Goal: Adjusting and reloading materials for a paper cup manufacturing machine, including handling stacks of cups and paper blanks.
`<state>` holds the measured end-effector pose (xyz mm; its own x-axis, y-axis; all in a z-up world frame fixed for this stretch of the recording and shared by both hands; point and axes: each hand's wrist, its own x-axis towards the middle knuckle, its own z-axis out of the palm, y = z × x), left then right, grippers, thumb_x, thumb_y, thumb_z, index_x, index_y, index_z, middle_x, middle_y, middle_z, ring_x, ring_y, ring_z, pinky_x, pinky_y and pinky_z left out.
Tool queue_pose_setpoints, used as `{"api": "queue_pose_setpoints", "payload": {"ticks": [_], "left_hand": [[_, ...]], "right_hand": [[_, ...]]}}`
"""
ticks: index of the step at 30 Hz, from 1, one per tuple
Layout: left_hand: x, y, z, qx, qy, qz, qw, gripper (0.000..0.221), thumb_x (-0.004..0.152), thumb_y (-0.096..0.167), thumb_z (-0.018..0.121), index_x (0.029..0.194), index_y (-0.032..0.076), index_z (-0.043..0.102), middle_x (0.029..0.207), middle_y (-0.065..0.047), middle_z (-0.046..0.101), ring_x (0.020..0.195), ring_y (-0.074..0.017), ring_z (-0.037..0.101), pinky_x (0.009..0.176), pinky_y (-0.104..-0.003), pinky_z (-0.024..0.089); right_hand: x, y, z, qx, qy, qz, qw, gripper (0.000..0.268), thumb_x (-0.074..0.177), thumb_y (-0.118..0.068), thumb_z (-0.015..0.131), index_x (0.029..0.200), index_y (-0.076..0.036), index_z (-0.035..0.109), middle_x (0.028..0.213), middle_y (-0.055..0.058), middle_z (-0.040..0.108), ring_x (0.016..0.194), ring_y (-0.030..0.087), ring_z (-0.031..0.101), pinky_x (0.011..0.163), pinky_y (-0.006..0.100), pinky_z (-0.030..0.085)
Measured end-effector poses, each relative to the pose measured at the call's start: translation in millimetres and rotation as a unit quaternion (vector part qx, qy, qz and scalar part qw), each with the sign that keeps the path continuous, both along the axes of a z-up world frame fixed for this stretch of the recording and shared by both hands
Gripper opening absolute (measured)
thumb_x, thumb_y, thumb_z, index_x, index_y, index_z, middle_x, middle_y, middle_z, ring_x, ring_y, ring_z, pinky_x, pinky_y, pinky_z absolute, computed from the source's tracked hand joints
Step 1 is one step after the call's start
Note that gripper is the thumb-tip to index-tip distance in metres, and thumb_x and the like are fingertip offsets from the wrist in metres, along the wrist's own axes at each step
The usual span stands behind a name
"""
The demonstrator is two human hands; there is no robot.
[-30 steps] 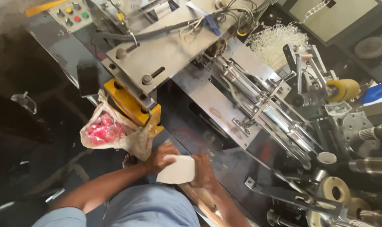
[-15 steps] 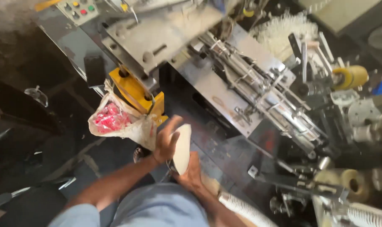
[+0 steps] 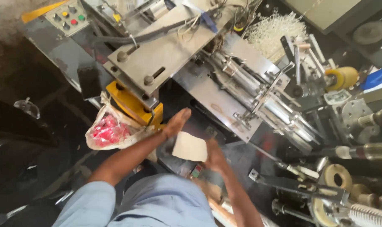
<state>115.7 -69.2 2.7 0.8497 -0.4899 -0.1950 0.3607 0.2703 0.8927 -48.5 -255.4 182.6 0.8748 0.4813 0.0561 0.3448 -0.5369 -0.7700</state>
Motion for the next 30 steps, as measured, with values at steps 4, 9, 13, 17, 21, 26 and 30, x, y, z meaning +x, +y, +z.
{"api": "queue_pose_setpoints", "payload": {"ticks": [4, 9, 13, 17, 21, 26, 30], "left_hand": [[-78, 19, 90, 0.365, -0.522, -0.016, 0.771, 0.098, 0.081, 0.060, 0.070, 0.146, -0.008, 0.046, 0.153, -0.027, 0.045, 0.145, -0.0406, 0.038, 0.120, -0.051, 0.027], [-95, 13, 71, 0.478, -0.481, -0.234, 0.697, 0.102, 0.074, 0.049, 0.077, 0.148, -0.006, 0.034, 0.152, -0.026, 0.041, 0.139, -0.0402, 0.042, 0.118, -0.059, 0.027], [-88, 16, 87, 0.446, -0.394, -0.246, 0.765, 0.093, 0.069, 0.033, 0.075, 0.148, 0.002, 0.038, 0.147, -0.021, 0.047, 0.139, -0.0391, 0.044, 0.120, -0.049, 0.033], [-87, 16, 55, 0.403, -0.378, -0.164, 0.817, 0.094, 0.066, 0.025, 0.079, 0.146, -0.001, 0.037, 0.145, -0.025, 0.045, 0.138, -0.0421, 0.042, 0.119, -0.048, 0.030], [-74, 27, 106, 0.451, -0.378, -0.167, 0.791, 0.096, 0.063, 0.027, 0.082, 0.143, -0.001, 0.036, 0.144, -0.026, 0.043, 0.138, -0.0431, 0.037, 0.118, -0.047, 0.029], [-66, 31, 64, 0.435, -0.442, -0.235, 0.748, 0.092, 0.069, 0.031, 0.078, 0.146, 0.001, 0.038, 0.143, -0.024, 0.047, 0.136, -0.0410, 0.043, 0.118, -0.049, 0.032], [-59, 24, 134, 0.324, -0.467, -0.170, 0.805, 0.101, 0.062, 0.033, 0.083, 0.145, -0.001, 0.039, 0.140, -0.025, 0.049, 0.133, -0.0418, 0.045, 0.113, -0.049, 0.035]], "right_hand": [[-7, -32, -90, -0.068, 0.038, -0.114, 0.990, 0.043, 0.067, -0.017, 0.078, 0.109, -0.007, 0.071, 0.109, 0.019, 0.073, 0.106, 0.038, 0.069, 0.091, 0.042, 0.056], [6, -35, -93, -0.201, 0.032, -0.129, 0.970, 0.075, 0.059, -0.021, 0.089, 0.125, -0.006, 0.058, 0.122, 0.022, 0.060, 0.117, 0.044, 0.055, 0.101, 0.050, 0.045], [18, -33, -29, -0.198, 0.012, -0.120, 0.973, 0.087, 0.054, -0.021, 0.090, 0.132, -0.006, 0.054, 0.126, 0.020, 0.060, 0.120, 0.042, 0.055, 0.103, 0.050, 0.044], [32, -12, 35, -0.219, 0.012, -0.122, 0.968, 0.093, 0.061, -0.026, 0.091, 0.142, -0.008, 0.049, 0.130, 0.018, 0.061, 0.123, 0.039, 0.055, 0.105, 0.053, 0.040], [30, -31, 29, -0.253, 0.084, -0.147, 0.952, 0.111, 0.056, -0.026, 0.095, 0.149, -0.005, 0.038, 0.136, 0.021, 0.053, 0.125, 0.040, 0.051, 0.106, 0.054, 0.036], [0, -51, -75, -0.254, 0.065, -0.177, 0.949, 0.095, 0.060, -0.026, 0.093, 0.140, -0.006, 0.047, 0.136, 0.021, 0.053, 0.126, 0.042, 0.052, 0.103, 0.051, 0.044], [-4, -38, -54, -0.171, 0.051, -0.252, 0.951, 0.083, 0.058, -0.030, 0.096, 0.129, -0.008, 0.058, 0.129, 0.019, 0.059, 0.120, 0.042, 0.055, 0.101, 0.050, 0.047]]}}
